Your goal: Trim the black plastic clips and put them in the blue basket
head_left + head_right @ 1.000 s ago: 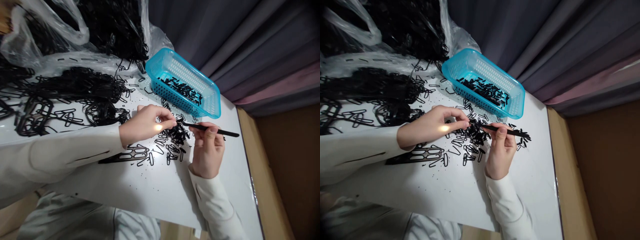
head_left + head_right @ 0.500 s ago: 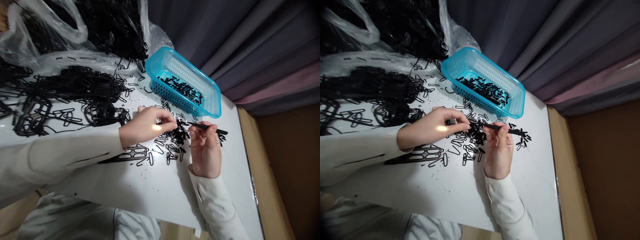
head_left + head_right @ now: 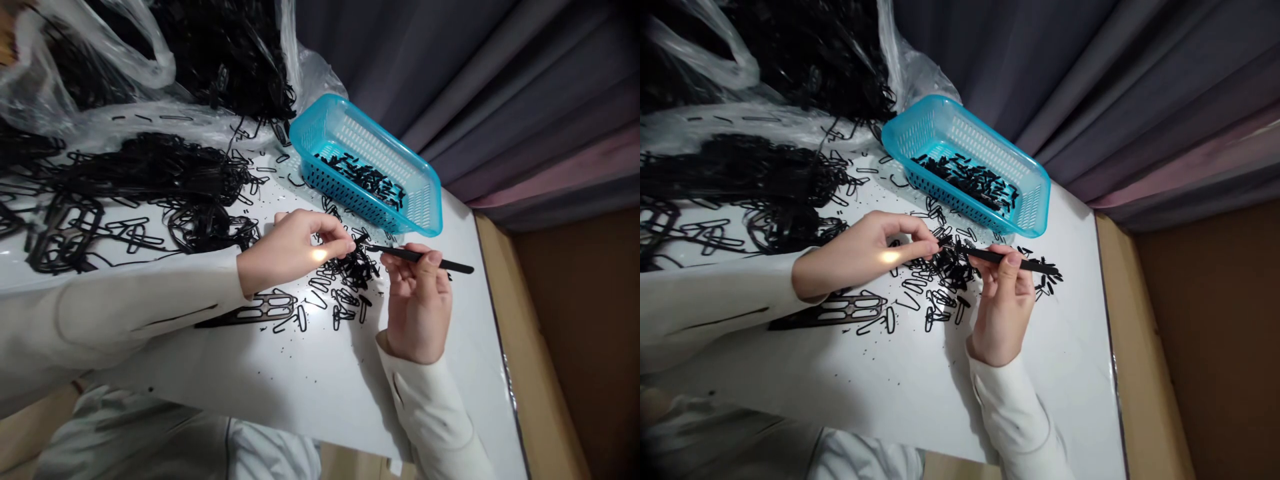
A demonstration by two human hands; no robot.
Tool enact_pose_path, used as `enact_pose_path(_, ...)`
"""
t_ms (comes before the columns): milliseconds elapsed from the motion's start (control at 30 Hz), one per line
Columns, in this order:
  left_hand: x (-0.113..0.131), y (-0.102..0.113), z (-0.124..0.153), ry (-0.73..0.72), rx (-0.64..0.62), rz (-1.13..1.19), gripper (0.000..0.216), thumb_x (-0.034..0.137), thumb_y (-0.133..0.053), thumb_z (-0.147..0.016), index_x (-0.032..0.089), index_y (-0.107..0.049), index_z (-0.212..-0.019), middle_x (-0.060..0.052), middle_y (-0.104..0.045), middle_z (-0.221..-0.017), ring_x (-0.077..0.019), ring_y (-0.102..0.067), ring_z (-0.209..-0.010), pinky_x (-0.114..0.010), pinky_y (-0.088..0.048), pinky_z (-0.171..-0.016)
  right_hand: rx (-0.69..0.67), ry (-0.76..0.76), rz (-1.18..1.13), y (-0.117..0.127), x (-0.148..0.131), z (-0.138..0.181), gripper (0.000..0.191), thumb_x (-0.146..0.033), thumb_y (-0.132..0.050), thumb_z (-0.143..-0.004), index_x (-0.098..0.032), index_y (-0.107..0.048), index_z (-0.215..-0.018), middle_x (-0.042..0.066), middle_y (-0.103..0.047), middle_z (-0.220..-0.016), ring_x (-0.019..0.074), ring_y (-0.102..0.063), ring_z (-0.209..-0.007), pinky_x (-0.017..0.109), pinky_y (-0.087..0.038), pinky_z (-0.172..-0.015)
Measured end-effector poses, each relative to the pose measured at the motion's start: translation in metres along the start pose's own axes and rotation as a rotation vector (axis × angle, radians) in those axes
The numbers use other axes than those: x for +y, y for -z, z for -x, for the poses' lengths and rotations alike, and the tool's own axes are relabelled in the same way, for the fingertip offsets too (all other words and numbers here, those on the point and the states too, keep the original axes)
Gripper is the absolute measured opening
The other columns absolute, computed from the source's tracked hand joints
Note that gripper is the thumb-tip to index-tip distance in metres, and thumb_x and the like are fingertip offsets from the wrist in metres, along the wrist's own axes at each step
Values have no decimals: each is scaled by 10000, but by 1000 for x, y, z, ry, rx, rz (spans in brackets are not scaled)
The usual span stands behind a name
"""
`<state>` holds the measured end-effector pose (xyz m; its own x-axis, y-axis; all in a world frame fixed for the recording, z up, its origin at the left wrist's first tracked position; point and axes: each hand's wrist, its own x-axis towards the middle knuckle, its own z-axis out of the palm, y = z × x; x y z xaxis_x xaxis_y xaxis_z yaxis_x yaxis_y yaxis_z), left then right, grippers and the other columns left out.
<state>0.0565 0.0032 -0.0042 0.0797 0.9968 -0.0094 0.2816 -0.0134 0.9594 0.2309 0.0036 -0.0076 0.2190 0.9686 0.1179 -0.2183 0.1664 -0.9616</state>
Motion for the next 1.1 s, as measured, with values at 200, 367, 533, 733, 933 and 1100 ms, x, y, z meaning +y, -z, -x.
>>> enact_pose_path(200,0,0,0,-4,-2,11,176,396,-648,-787,238,-705,-735,0,-739,-837,-205,-649,-881,-420,-410,-970,-6,68,10,-1,1,1,231,-408,-630,-850,-187,-681,-806,-27,-655,-836,98,-677,-680,301,-569,-751)
enact_pose_path(367,1,0,0,-3,-2,11,169,388,-652,-792,237,-711,-744,4,-739,-837,-200,-649,-890,-405,-408,-975,-31,209,80,-1,2,3,216,-371,-576,-899,-190,-683,-848,-11,-636,-864,112,-664,-745,311,-579,-750)
enact_pose_path(533,2,1,0,-11,-10,1,179,386,-645,-804,223,-709,-766,-3,-735,-855,-194,-641,-902,-372,-429,-934,-49,294,102,-2,2,4,200,-324,-553,-919,-190,-685,-851,-13,-638,-849,111,-660,-761,298,-582,-745)
enact_pose_path(733,4,1,0,-7,-46,35,182,379,-637,-817,215,-704,-777,-4,-730,-850,-181,-642,-874,-333,-447,-863,-44,171,39,0,1,1,208,-369,-593,-889,-197,-680,-810,-23,-639,-850,100,-662,-745,290,-575,-760)
enact_pose_path(933,8,1,2,-11,-90,84,194,357,-609,-835,198,-682,-753,-7,-721,-822,-172,-643,-838,-304,-460,-794,-100,-86,-77,4,2,-4,249,-439,-651,-844,-196,-682,-797,-40,-690,-752,68,-668,-676,226,-556,-747)
enact_pose_path(1100,7,1,1,-14,-88,83,197,363,-606,-841,196,-678,-767,-7,-713,-825,-171,-640,-844,-301,-459,-792,-73,-182,-126,4,3,-4,268,-466,-691,-804,-199,-673,-786,-43,-683,-726,74,-660,-664,233,-555,-728)
